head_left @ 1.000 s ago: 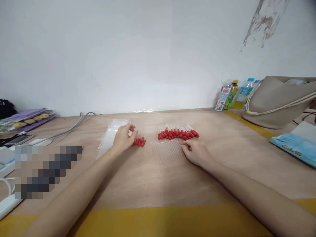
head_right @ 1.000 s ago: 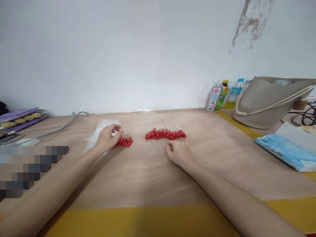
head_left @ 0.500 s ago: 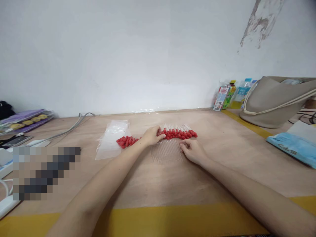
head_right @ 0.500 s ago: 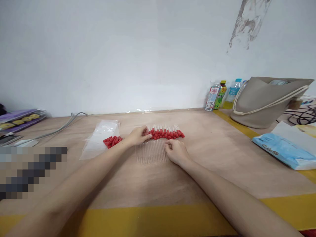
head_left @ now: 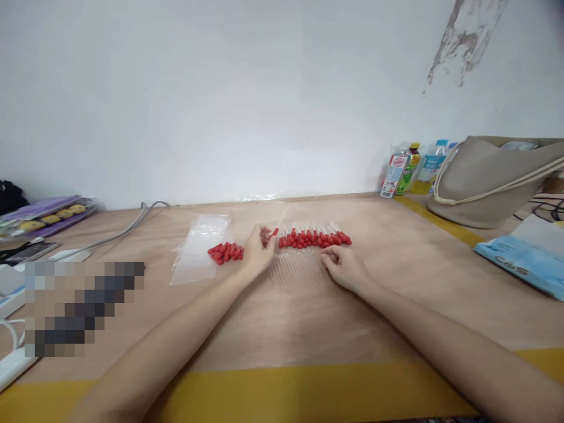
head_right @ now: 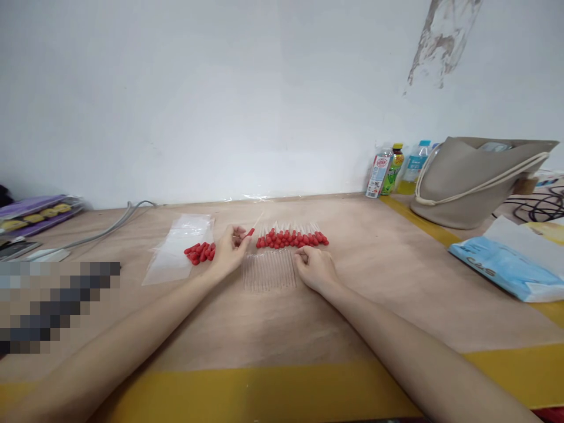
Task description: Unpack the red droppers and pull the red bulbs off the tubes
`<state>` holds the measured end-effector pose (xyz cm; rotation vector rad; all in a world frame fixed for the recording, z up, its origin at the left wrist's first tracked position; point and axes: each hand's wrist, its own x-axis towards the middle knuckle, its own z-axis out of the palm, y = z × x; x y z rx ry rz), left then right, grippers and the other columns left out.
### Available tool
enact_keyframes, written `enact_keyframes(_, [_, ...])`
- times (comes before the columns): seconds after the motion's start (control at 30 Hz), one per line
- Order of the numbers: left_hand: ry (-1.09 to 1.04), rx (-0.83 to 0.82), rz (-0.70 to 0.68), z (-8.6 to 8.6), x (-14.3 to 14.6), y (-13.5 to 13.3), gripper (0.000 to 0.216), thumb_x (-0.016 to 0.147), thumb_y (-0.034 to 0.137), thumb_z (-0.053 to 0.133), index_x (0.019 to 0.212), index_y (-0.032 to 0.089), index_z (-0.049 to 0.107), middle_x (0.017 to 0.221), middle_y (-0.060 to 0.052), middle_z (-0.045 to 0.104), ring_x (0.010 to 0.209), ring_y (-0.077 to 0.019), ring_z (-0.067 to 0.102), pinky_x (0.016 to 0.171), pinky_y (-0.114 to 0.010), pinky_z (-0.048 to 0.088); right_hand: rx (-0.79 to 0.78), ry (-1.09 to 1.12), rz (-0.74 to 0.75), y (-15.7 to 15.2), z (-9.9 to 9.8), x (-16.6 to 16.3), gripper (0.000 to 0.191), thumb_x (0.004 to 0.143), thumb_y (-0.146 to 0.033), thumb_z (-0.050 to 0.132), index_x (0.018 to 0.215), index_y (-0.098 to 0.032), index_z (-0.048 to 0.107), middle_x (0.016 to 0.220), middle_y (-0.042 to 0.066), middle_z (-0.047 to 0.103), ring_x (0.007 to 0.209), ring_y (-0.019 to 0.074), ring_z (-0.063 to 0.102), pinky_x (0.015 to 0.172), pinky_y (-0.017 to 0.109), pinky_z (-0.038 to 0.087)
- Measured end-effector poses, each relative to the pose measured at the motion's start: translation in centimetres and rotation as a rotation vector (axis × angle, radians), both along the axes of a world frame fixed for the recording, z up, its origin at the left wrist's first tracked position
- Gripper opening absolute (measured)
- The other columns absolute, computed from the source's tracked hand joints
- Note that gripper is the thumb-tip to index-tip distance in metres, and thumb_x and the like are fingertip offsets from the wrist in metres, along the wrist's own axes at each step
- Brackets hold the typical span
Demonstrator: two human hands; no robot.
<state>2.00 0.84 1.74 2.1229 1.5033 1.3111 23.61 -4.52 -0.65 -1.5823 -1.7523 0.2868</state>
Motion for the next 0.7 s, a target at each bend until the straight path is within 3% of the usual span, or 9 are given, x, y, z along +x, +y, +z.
enact_keyframes(0.1, [-0.029, 0.087, -0.054, -0.6, -1.9, -2.3, 0.016, 0.078, 0.027, 0.05, 0.09, 0.019, 0.044, 0.083, -0.002, 0.058, 0.065, -0.0117, 0.058, 0.055, -0.023, 0.045, 0.155, 0.029, -0.036, 0.2, -0.1, 0.0, 0.027, 0.079, -0.032, 0.046, 0.095, -0.015, 0.059, 0.079, 0.006, 0.064, 0.07, 0.0174, 0.059, 0.066, 0.03, 0.045])
enact_keyframes(0.27, [0.23, 0.247, -0.259, -0.8, -4.4, -5.1, 0.01, 0.082, 0.021, 0.048, 0.091, 0.019, 0.049, 0.083, -0.003, 0.059, 0.076, -0.0135, 0.058, 0.068, -0.026, 0.048, 0.52, -0.106, 0.042, -0.7, 0.8, -0.6, 0.043, 0.08, -0.038, 0.048, 0.116, -0.015, 0.049, 0.111, 0.014, 0.054, 0.103, 0.0239, 0.05, 0.088, 0.039, 0.039])
enact_keyframes(0.43, [0.313, 0.4, -0.428, -1.4, -4.4, -5.3, 0.013, 0.083, 0.014, 0.045, 0.094, 0.019, 0.05, 0.088, -0.004, 0.059, 0.082, -0.0134, 0.057, 0.073, -0.027, 0.048, 0.544, -0.353, 0.309, -1.9, 1.3, -1.8, 0.031, 0.082, -0.038, 0.049, 0.106, -0.022, 0.058, 0.115, 0.007, 0.057, 0.108, 0.0221, 0.048, 0.097, 0.044, 0.029])
enact_keyframes(0.6, [0.289, 0.457, -0.471, -1.9, -4.0, -5.2, 0.019, 0.083, 0.012, 0.046, 0.099, 0.02, 0.051, 0.09, -0.005, 0.059, 0.085, -0.0138, 0.058, 0.074, -0.026, 0.049, 0.563, -0.375, 0.401, -2.0, 0.9, -2.8, 0.019, 0.084, -0.032, 0.047, 0.087, -0.023, 0.064, 0.103, 0.003, 0.063, 0.106, 0.0183, 0.05, 0.1, 0.043, 0.024])
enact_keyframes(0.7, [0.323, 0.427, -0.447, -1.8, -3.7, -5.4, 0.029, 0.082, 0.018, 0.05, 0.11, 0.02, 0.049, 0.103, -0.008, 0.058, 0.097, -0.0176, 0.056, 0.083, -0.032, 0.048, 0.586, -0.342, 0.432, -2.0, 0.7, -3.2, 0.019, 0.085, -0.028, 0.047, 0.079, -0.021, 0.064, 0.095, 0.002, 0.065, 0.101, 0.0166, 0.052, 0.1, 0.043, 0.023])
